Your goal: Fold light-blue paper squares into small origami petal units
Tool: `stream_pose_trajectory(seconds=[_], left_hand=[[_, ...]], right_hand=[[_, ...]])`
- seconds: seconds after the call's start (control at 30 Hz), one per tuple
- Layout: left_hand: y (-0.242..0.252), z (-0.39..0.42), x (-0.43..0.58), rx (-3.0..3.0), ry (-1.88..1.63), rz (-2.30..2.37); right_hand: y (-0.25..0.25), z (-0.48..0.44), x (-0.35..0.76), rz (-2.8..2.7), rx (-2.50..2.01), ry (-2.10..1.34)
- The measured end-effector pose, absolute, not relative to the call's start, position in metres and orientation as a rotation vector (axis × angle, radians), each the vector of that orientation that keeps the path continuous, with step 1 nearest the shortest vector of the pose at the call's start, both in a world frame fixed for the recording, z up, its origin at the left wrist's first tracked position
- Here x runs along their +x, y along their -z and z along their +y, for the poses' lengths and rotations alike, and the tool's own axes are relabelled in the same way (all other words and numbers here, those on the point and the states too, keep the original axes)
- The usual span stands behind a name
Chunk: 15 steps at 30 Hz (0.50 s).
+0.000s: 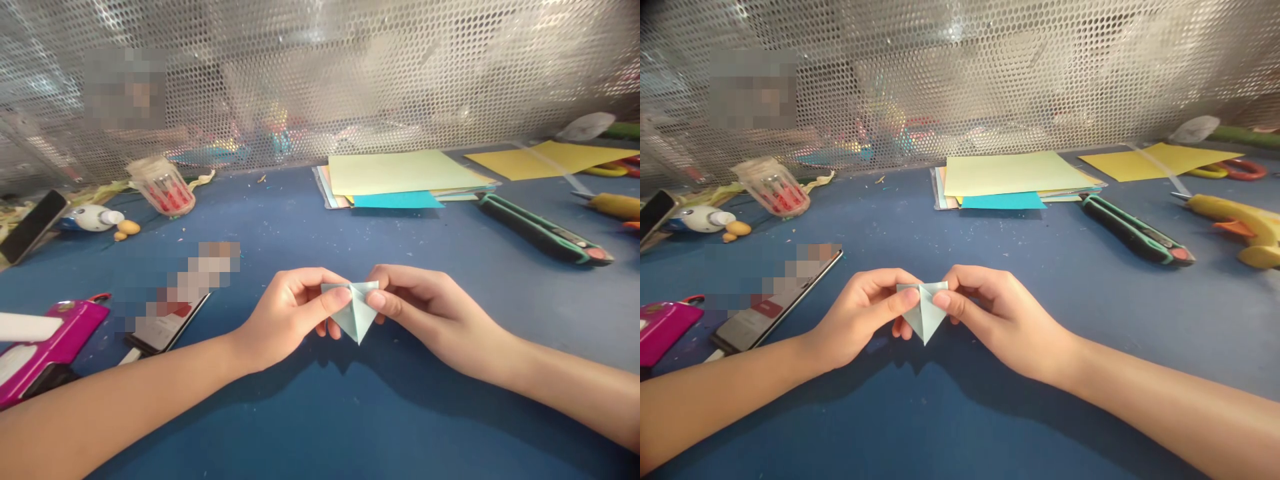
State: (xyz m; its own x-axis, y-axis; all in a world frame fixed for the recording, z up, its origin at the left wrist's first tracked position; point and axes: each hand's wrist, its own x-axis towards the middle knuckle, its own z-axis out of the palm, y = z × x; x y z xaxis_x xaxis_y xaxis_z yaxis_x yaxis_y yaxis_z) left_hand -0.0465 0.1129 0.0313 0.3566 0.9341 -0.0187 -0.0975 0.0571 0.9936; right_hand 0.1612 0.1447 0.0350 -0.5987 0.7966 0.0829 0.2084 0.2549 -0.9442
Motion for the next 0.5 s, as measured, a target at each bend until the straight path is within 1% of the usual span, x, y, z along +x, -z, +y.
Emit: stream_pose_trajectory(seconds=[0.27, 0.5], left_hand=[[-0.0315, 0.1139, -0.0467, 1.265, -0.947, 0.9], [-0.0311, 0.1129, -0.0459, 1.243, -0.944, 0.941]], right_hand=[[-0.0344, 0.1461, 0.1614, -1.914, -0.889, -1.439], [-0.0345, 0.1458, 0.1614, -1.95, -0.9, -1.444]])
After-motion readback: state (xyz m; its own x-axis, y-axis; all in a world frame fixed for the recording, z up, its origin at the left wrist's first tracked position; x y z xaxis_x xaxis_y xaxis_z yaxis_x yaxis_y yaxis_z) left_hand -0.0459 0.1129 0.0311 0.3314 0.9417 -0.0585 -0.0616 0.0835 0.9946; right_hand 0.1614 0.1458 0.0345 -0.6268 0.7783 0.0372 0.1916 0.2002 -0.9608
